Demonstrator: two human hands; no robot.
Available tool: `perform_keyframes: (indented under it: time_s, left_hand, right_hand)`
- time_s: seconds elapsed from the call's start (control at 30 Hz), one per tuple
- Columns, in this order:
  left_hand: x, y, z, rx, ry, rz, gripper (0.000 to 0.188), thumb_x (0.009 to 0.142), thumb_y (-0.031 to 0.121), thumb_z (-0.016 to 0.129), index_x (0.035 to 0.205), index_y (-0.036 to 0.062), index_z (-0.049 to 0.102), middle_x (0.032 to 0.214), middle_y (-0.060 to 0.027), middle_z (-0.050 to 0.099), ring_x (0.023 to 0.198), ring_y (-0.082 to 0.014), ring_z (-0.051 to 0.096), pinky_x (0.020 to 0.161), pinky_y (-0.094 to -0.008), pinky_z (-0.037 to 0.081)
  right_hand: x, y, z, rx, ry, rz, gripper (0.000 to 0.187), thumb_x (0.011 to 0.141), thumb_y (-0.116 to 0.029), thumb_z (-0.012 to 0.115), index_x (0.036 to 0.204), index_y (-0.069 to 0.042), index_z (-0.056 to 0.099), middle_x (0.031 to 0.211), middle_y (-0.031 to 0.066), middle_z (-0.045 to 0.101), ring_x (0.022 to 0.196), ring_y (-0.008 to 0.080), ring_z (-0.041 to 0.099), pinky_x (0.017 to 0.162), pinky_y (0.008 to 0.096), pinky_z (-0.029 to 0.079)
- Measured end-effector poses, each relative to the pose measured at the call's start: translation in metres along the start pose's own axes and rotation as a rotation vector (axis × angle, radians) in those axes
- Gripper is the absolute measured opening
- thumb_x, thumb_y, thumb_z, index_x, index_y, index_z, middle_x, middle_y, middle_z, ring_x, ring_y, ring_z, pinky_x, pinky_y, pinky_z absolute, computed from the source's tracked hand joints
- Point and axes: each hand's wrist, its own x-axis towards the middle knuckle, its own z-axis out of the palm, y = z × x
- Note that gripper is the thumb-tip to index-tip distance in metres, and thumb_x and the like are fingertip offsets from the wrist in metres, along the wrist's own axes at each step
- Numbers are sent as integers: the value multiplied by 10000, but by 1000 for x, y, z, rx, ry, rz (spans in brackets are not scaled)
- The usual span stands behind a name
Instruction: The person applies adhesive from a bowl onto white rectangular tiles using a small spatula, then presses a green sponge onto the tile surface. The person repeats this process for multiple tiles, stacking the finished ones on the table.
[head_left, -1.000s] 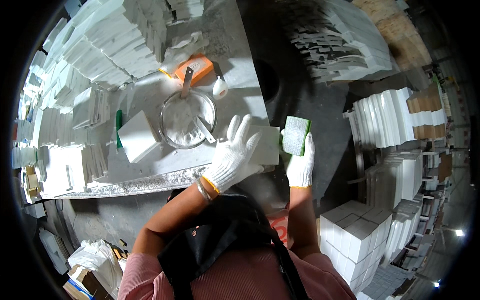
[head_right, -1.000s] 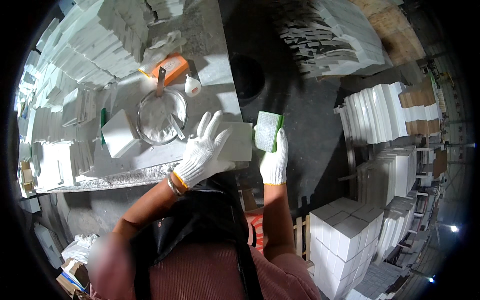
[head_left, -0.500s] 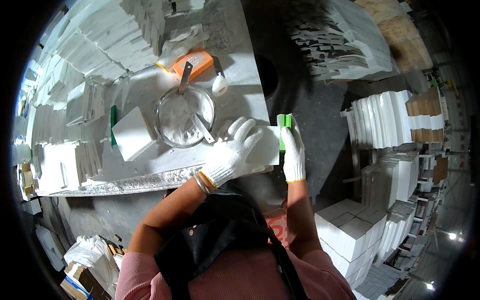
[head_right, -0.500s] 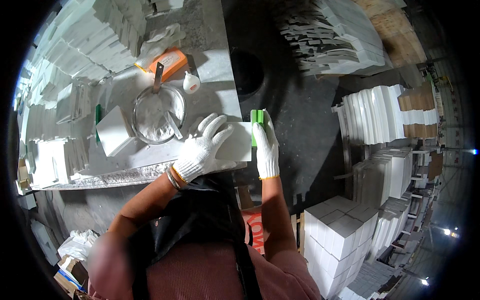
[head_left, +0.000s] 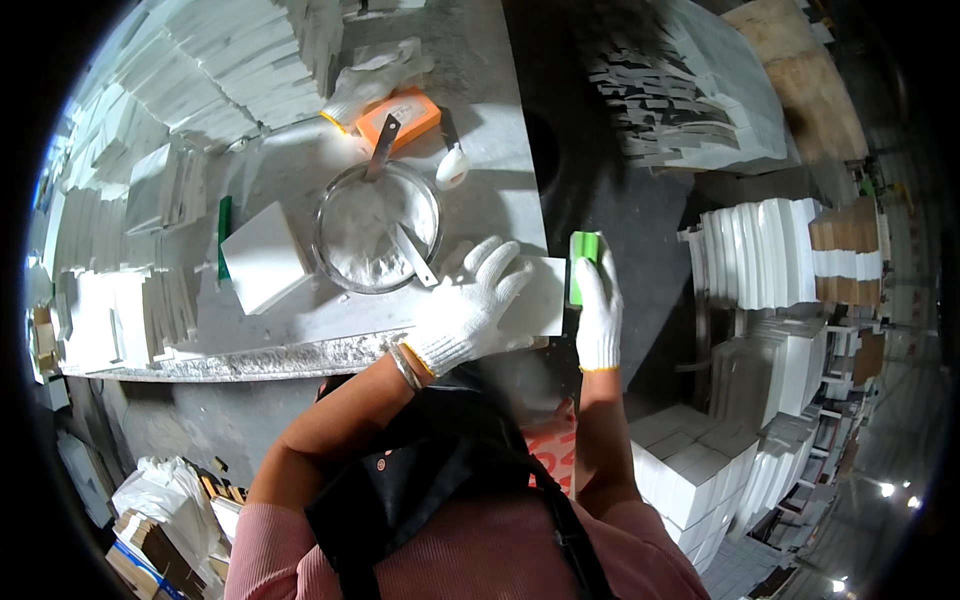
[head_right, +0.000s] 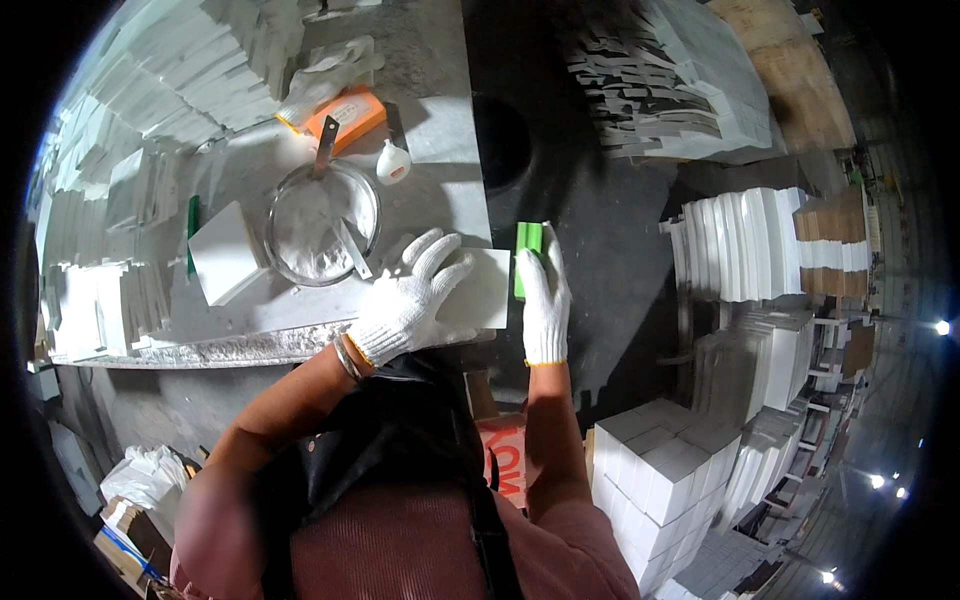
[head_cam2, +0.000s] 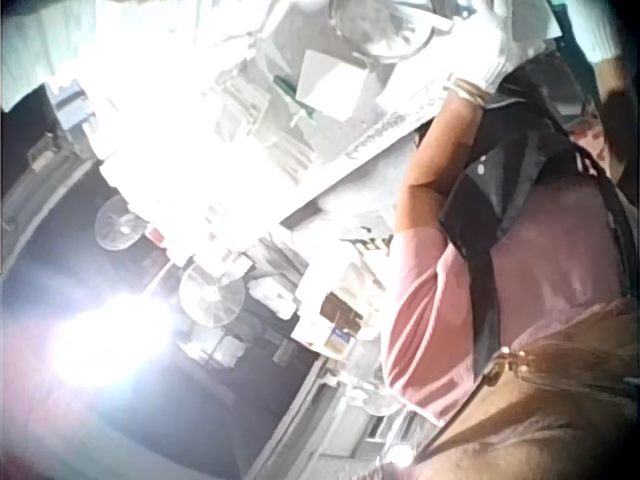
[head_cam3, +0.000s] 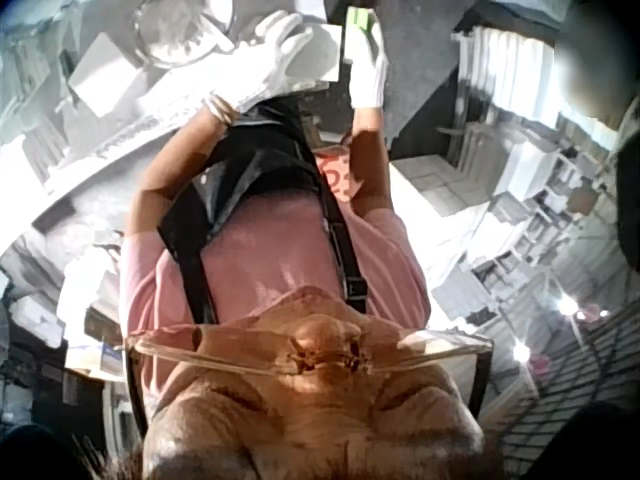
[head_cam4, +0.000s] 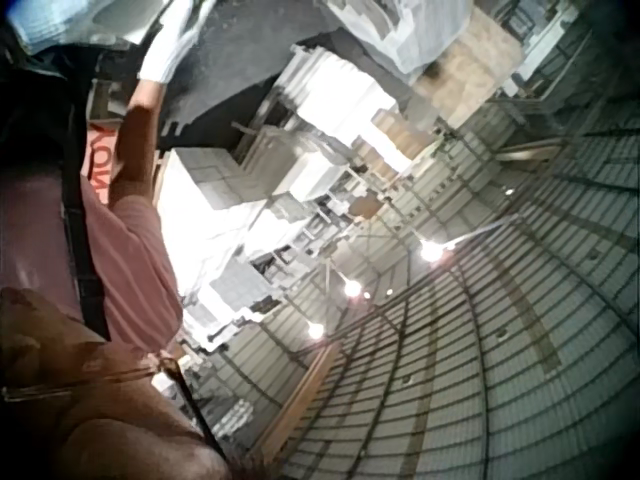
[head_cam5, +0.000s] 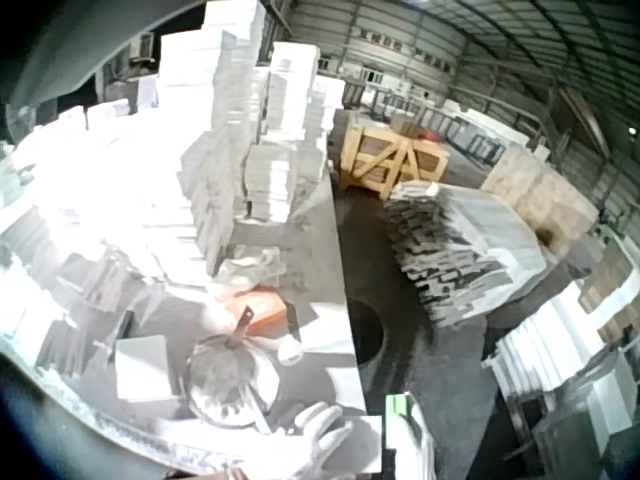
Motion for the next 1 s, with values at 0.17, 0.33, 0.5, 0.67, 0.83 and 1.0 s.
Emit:
perform_keyframes:
  time_s: [0.17, 0.33, 0.5, 0.67, 0.83, 1.0]
  left_hand:
    - [-4, -2, 6, 59, 35, 12, 871, 701, 650, 721, 1337, 86, 532, 1445, -153, 402, 1378, -341, 357, 1112, -528, 322]
    - [-1, -1, 2, -20, 35, 10, 851, 700, 631, 733, 1325, 86, 545, 1431, -153, 425, 1369, -340, 371, 1118, -519, 312]
    - [-3, -1, 3, 1, 54, 2, 865, 689, 657, 727, 1308, 81, 548, 1416, -144, 431, 1359, -342, 377, 1115, -522, 326]
    - [-1, -2, 3, 5, 80, 38, 851, 694, 659, 727, 1298, 86, 553, 1406, -143, 434, 1359, -352, 374, 1085, -516, 370]
    - [-3, 0, 6, -22, 60, -7, 855, 693, 662, 725, 1292, 74, 558, 1404, -149, 442, 1360, -355, 370, 1081, -516, 370]
    - [-2, -1, 4, 3, 90, 29, 862, 688, 664, 725, 1288, 67, 562, 1403, -150, 443, 1363, -352, 367, 1085, -516, 365]
  right_hand:
    - [-14, -12, 15, -356, 25, -198, 566, 971, -278, 591, 1470, -68, 429, 1328, 170, 542, 1161, 241, 561, 1018, 338, 422]
    - [0, -10, 7, -63, -35, -10, 539, 983, -243, 580, 1452, -23, 434, 1383, 168, 526, 1221, 215, 534, 1026, 334, 424]
    - [-20, -19, 19, -297, 34, -138, 543, 991, -270, 573, 1444, -6, 433, 1408, 177, 503, 1216, 241, 538, 1031, 347, 417]
    - [-3, -11, 7, -58, -31, 40, 553, 1000, -282, 565, 1461, -17, 412, 1400, 132, 503, 1198, 187, 532, 1004, 317, 433]
    - [-21, -16, 11, -128, -6, -9, 558, 1003, -274, 561, 1469, -15, 397, 1438, 134, 481, 1240, 192, 514, 1036, 314, 411]
    - [2, 9, -4, 67, -28, 119, 591, 977, -366, 575, 1450, -36, 443, 1356, 112, 545, 1209, 184, 523, 1027, 312, 395]
